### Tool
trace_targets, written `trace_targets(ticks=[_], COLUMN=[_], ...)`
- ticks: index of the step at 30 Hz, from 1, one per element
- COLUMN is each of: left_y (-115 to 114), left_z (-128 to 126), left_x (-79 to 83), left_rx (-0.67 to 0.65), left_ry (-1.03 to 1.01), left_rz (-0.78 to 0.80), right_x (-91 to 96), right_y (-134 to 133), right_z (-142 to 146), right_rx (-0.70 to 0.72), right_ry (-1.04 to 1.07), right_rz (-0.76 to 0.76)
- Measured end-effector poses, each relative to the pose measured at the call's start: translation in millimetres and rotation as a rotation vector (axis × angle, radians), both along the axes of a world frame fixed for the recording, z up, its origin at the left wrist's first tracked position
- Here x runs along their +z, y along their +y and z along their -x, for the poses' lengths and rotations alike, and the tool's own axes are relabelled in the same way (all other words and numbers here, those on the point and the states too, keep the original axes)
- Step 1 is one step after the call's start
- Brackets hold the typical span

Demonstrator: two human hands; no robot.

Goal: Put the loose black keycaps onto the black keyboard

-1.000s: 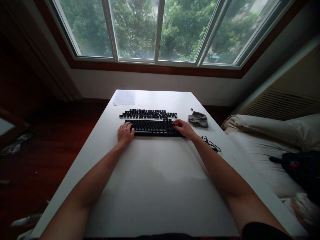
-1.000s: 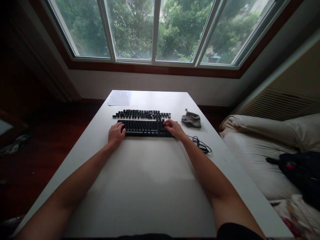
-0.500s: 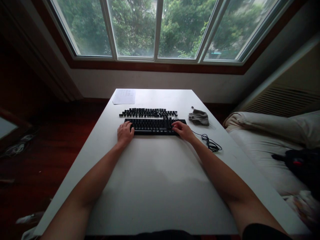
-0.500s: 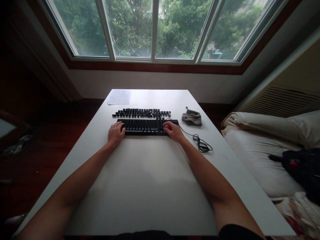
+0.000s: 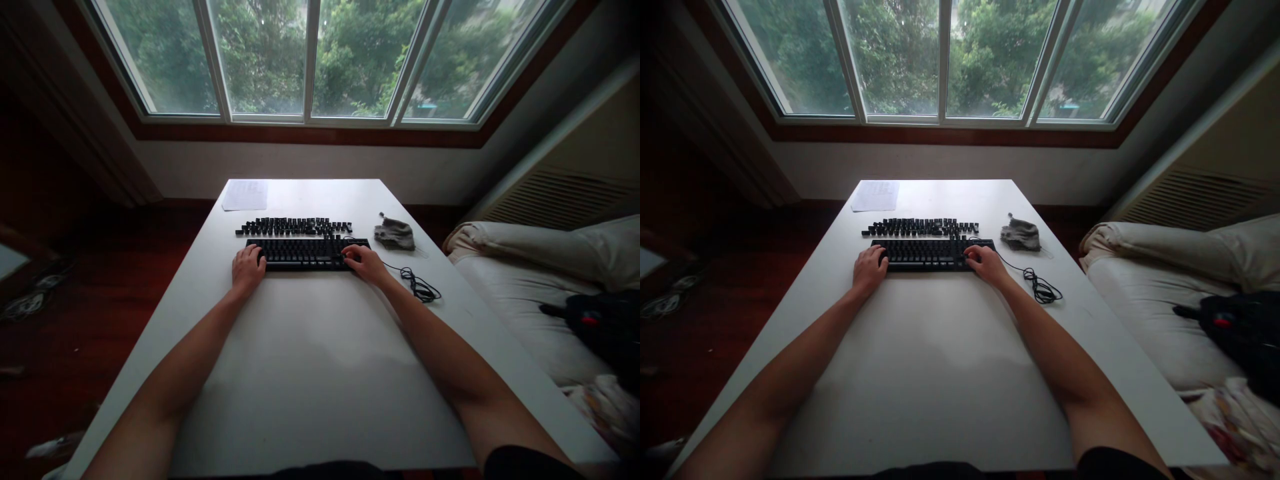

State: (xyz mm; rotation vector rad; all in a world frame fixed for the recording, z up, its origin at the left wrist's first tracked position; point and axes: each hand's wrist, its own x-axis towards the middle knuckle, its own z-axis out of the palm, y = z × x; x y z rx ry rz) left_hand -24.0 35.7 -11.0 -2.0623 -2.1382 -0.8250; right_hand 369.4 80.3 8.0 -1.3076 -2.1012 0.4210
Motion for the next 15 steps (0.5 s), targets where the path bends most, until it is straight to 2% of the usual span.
trace_targets(ticks=[4, 15], left_y=[-0.7, -1.3], left_z=[0.0, 0.1], left_x=[1.1, 2.3], left_rx=[-0.008, 0.001], left_ry=[-0.009, -0.001], left_rz=[0.001, 0.005], right_x=[-3.2, -5.4], right_y=[1.4, -2.6], right_z=[0.1, 5.8], right_rx=[0.024, -0.076], right_ry=[-0.051, -0.027], right_rz=[-0.029, 0.023])
